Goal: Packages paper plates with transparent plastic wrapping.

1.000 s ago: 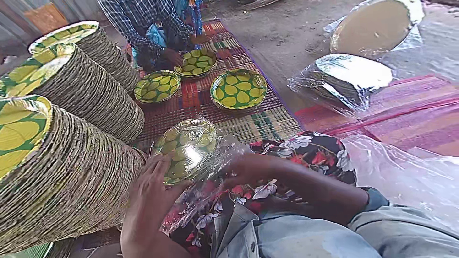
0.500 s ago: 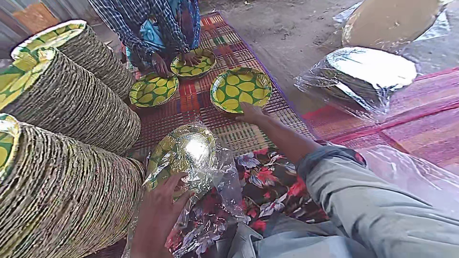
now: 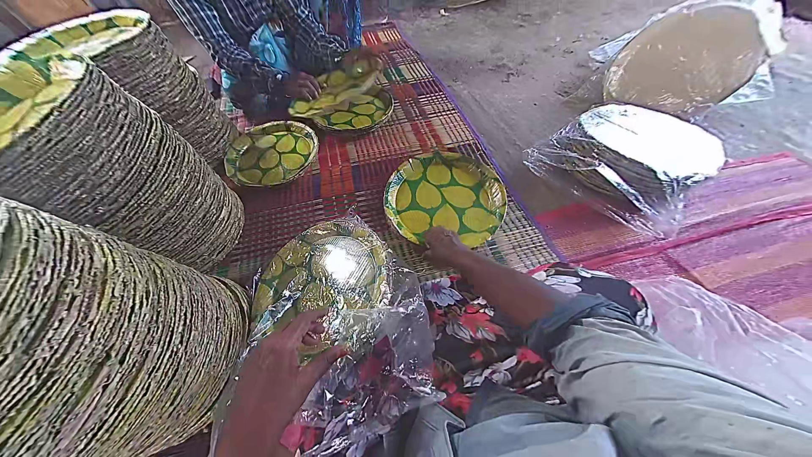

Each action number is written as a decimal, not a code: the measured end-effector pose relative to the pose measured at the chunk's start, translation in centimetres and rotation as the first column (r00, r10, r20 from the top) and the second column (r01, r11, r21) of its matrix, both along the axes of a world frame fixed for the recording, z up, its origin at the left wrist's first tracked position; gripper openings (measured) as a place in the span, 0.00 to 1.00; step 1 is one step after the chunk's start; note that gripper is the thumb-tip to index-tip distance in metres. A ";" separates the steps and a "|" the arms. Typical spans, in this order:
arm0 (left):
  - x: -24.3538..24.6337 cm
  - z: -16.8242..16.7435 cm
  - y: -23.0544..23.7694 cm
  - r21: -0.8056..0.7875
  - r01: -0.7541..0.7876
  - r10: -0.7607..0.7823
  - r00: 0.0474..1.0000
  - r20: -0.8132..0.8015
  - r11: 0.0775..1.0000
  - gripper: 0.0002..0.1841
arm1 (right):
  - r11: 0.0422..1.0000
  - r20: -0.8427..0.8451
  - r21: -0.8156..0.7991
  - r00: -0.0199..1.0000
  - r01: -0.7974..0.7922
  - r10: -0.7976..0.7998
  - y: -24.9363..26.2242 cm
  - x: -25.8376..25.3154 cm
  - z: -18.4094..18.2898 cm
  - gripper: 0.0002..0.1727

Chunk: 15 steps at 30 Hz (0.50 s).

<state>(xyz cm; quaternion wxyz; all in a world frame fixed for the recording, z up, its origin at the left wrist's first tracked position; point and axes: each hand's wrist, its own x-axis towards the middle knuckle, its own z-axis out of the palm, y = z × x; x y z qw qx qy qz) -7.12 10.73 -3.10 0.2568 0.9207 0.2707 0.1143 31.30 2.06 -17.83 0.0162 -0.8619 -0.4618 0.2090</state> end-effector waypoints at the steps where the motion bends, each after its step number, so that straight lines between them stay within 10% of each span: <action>1: -0.4 0.2 -0.1 0.004 0.002 -0.002 1.000 0.012 1.000 0.34 | 1.000 -0.012 -0.012 1.000 -0.017 0.017 -0.5 -0.8 0.0 0.28; 8: -3.3 2.8 -1.7 0.087 0.033 -0.045 0.990 0.134 0.996 0.35 | 1.000 0.013 -0.004 1.000 -0.022 0.022 -3.7 -3.5 1.1 0.20; 15: -6.6 5.0 -5.1 0.157 0.000 -0.021 0.990 0.136 0.988 0.40 | 0.938 0.228 0.347 0.970 0.002 -0.087 -8.5 -5.0 7.7 0.15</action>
